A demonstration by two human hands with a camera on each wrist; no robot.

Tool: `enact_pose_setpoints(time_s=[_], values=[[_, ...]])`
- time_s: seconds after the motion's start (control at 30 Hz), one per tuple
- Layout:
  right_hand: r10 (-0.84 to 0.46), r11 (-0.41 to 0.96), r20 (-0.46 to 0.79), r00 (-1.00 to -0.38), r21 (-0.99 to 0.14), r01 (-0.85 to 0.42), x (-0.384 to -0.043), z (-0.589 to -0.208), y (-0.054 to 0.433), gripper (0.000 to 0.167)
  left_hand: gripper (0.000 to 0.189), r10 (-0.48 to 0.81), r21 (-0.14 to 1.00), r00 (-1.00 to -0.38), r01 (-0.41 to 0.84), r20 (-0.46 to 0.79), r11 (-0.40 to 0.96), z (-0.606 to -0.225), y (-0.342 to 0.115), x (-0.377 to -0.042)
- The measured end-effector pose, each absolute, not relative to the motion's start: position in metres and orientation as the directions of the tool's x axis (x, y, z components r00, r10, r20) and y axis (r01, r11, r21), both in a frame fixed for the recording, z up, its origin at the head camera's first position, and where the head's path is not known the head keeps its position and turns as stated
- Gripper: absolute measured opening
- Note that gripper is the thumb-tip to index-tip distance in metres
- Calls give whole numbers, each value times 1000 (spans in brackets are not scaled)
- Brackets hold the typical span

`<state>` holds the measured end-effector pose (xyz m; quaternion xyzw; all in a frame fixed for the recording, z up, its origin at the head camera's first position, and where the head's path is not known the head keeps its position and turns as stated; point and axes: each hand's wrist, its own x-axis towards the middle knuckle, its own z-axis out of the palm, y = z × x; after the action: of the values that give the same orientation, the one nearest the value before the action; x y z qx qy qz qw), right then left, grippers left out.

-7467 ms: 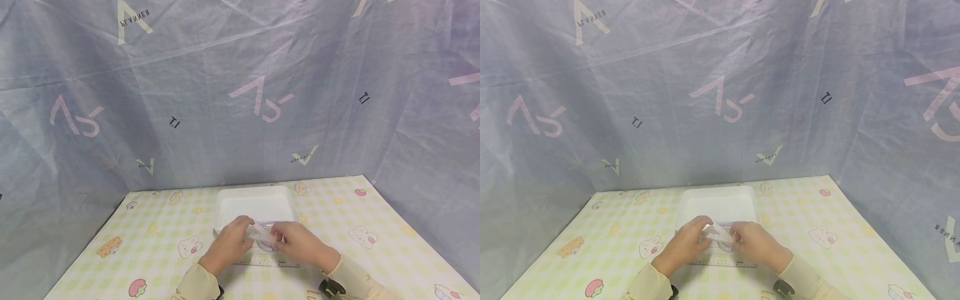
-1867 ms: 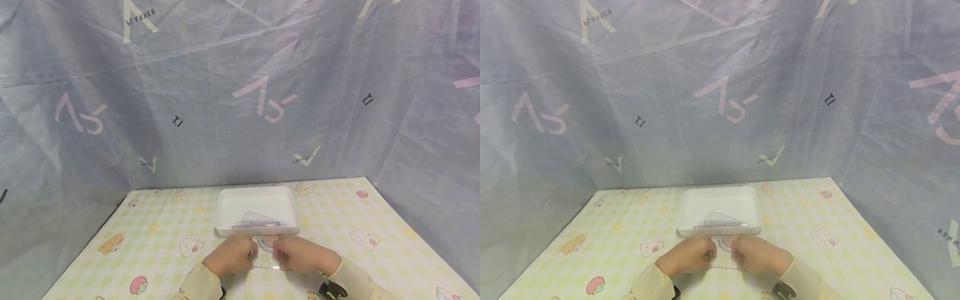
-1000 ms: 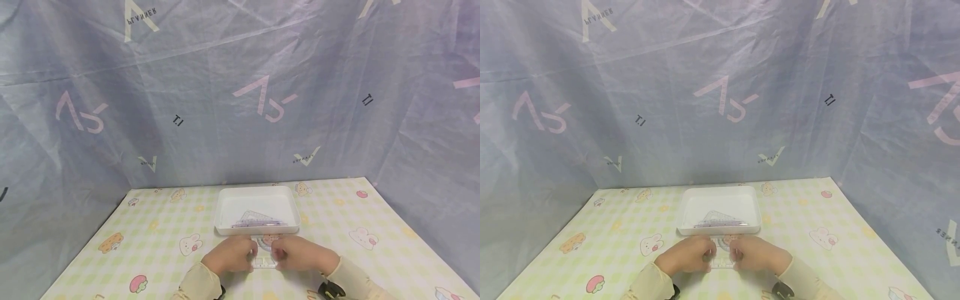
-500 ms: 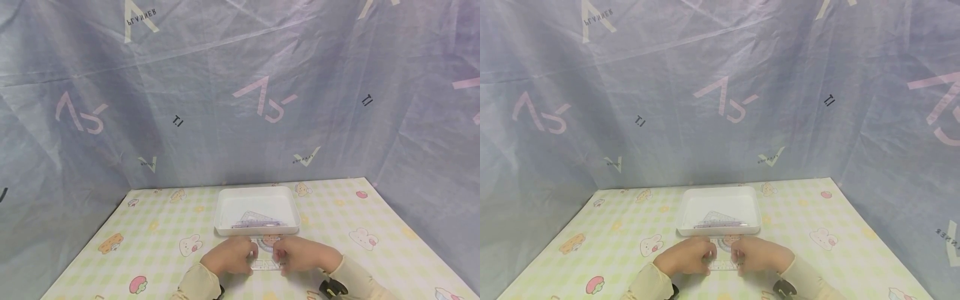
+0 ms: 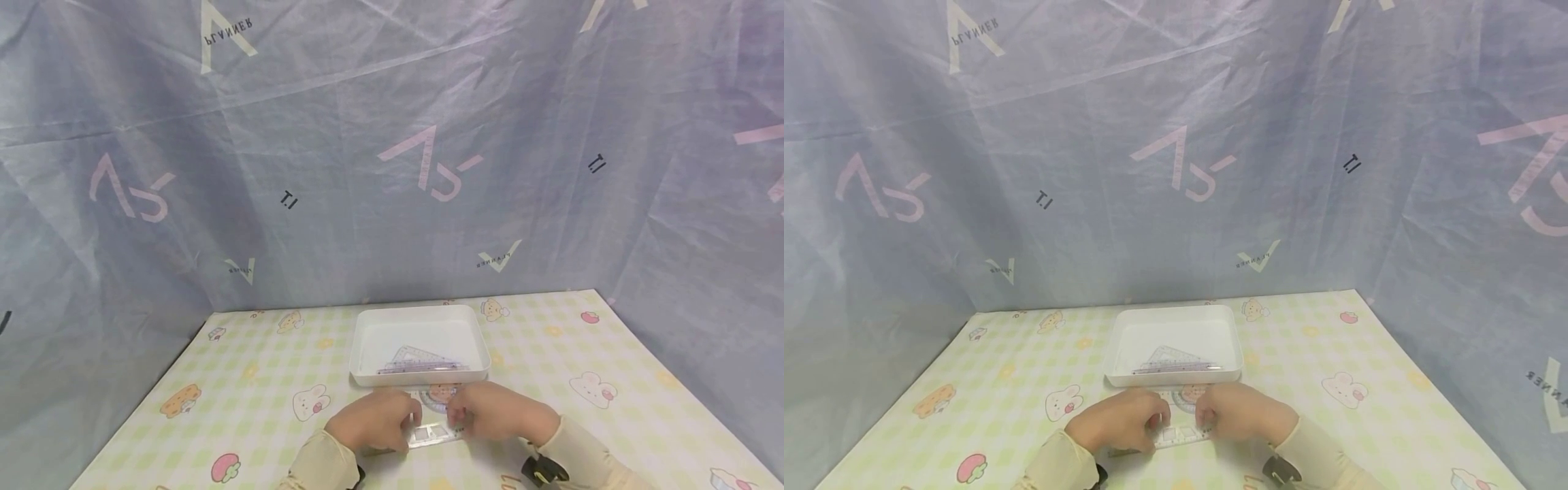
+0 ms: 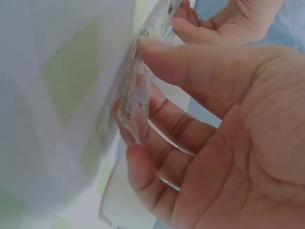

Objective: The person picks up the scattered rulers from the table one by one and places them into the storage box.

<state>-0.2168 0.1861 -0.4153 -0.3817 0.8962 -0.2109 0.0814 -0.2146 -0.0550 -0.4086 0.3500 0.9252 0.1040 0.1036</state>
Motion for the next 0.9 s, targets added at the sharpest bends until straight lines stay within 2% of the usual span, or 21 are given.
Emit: enact_pose_setpoints(time_s=[0.2, 0.4, 0.63, 0.9], values=[[-709, 640, -59, -703, -471, -607, -212, -410, 185, 31, 37, 664, 268, -737, 619, -128, 738, -409, -55, -216], [-697, 639, 2, -717, -452, -622, -214, -409, 187, 41, 45, 681, 271, -722, 635, -123, 723, -411, -56, -216], [-722, 609, -9, -691, -483, -630, -217, -408, 186, 29, 43, 662, 291, -735, 608, -144, 739, -410, -55, -216], [-737, 608, 30, -675, -407, -682, -218, -408, 190, 25, 29, 636, 265, -752, 586, -173, 766, -409, -56, -216]])
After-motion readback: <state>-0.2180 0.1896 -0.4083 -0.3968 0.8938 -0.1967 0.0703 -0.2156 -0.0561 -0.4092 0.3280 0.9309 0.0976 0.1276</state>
